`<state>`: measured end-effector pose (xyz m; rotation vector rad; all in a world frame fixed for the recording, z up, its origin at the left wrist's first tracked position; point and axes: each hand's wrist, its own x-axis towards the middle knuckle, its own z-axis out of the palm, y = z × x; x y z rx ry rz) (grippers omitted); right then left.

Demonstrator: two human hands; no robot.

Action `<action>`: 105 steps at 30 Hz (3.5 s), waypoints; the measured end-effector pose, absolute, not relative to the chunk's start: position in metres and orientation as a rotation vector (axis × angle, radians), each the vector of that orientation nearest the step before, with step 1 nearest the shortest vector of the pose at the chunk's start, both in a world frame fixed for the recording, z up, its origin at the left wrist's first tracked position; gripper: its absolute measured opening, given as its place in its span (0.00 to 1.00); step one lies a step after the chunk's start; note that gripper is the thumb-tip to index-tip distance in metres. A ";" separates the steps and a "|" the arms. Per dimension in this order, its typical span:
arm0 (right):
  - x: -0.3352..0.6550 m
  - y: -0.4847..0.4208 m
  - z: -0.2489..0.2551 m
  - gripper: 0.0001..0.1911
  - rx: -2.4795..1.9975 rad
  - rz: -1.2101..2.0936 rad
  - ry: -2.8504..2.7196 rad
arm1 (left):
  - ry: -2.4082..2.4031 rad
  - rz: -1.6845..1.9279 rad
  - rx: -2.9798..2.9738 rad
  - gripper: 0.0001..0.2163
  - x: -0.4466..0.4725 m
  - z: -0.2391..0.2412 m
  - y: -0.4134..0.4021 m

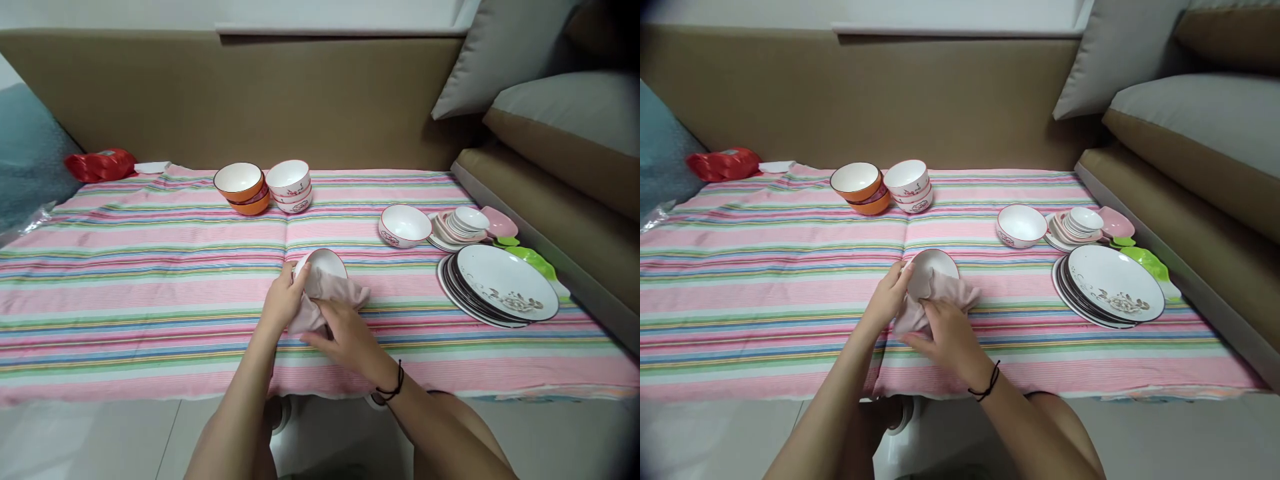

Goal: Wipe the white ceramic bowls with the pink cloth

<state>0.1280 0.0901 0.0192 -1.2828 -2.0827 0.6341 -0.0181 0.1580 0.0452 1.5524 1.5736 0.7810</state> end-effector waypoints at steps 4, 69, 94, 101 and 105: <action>0.139 0.102 0.013 0.33 -1.444 0.414 -2.202 | 1.543 0.784 1.565 0.23 -0.016 0.047 0.157; 0.131 0.112 -0.004 0.09 -1.276 0.629 -1.901 | 1.292 0.721 1.300 0.45 -0.019 0.045 0.159; 0.132 0.113 0.012 0.07 -1.291 0.606 -1.969 | 1.410 0.949 1.137 0.28 -0.006 0.044 0.155; 0.149 0.122 0.008 0.20 -1.351 0.447 -2.229 | 1.372 0.873 1.373 0.30 -0.012 0.041 0.163; 0.144 0.121 0.013 0.15 -1.335 0.548 -2.159 | 1.388 0.899 1.395 0.28 -0.009 0.039 0.165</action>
